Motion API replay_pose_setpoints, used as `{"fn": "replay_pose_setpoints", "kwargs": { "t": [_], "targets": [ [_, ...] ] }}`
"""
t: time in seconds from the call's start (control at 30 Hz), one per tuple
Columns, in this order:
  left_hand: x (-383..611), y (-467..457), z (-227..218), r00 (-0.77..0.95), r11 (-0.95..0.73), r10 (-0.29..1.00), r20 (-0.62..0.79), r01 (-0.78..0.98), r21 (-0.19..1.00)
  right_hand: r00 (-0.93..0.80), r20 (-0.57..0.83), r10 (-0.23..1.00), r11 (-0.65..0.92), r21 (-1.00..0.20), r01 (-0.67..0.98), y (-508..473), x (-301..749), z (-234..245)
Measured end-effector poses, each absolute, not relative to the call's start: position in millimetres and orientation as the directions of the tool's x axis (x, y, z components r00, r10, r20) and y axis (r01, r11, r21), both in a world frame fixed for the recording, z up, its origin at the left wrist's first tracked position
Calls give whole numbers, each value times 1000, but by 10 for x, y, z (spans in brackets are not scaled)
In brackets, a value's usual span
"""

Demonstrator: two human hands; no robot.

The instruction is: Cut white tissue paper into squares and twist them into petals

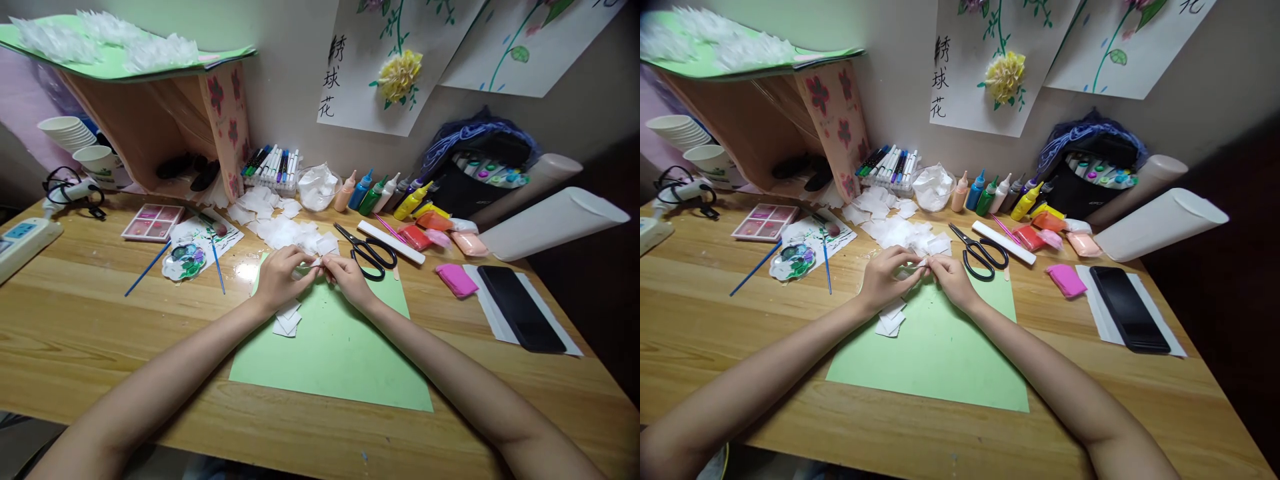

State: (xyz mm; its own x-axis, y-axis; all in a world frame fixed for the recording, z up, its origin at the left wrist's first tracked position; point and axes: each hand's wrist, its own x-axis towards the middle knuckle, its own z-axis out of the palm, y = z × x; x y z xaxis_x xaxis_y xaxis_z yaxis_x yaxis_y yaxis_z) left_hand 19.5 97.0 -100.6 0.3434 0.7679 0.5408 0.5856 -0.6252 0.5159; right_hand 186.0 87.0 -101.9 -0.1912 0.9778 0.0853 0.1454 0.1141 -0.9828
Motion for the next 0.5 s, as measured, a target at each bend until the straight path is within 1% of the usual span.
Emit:
{"fn": "replay_pose_setpoints", "kwargs": {
  "t": [0.1, 0.17, 0.23, 0.33, 0.43, 0.5],
  "targets": [
    [183, 973, -1018, 356, -635, 759, 545, 590, 498, -185, 66, 981, 93, -986, 141, 864, 1862, -1017],
    [175, 984, -1021, 349, -625, 770, 534, 579, 523, -173, 64, 983, 90, -985, 149, 861, 1863, -1029],
    [167, 1007, -1018, 330, -596, 800, 501, 527, 605, -158, 65, 985, 91, -982, 165, 862, 1861, -1052],
    [162, 1051, -1007, 285, -499, 864, 416, 365, 786, -102, 60, 993, 75, -986, 151, 867, 1853, -1086],
    [170, 1082, -998, 286, -332, 919, 271, 189, 924, -82, 59, 995, 69, -989, 128, 869, 1848, -1090],
    [179, 1089, -998, 304, -215, 937, 173, 109, 971, -120, 82, 989, 102, -981, 167, 866, 1850, -1074]
  ]
}}
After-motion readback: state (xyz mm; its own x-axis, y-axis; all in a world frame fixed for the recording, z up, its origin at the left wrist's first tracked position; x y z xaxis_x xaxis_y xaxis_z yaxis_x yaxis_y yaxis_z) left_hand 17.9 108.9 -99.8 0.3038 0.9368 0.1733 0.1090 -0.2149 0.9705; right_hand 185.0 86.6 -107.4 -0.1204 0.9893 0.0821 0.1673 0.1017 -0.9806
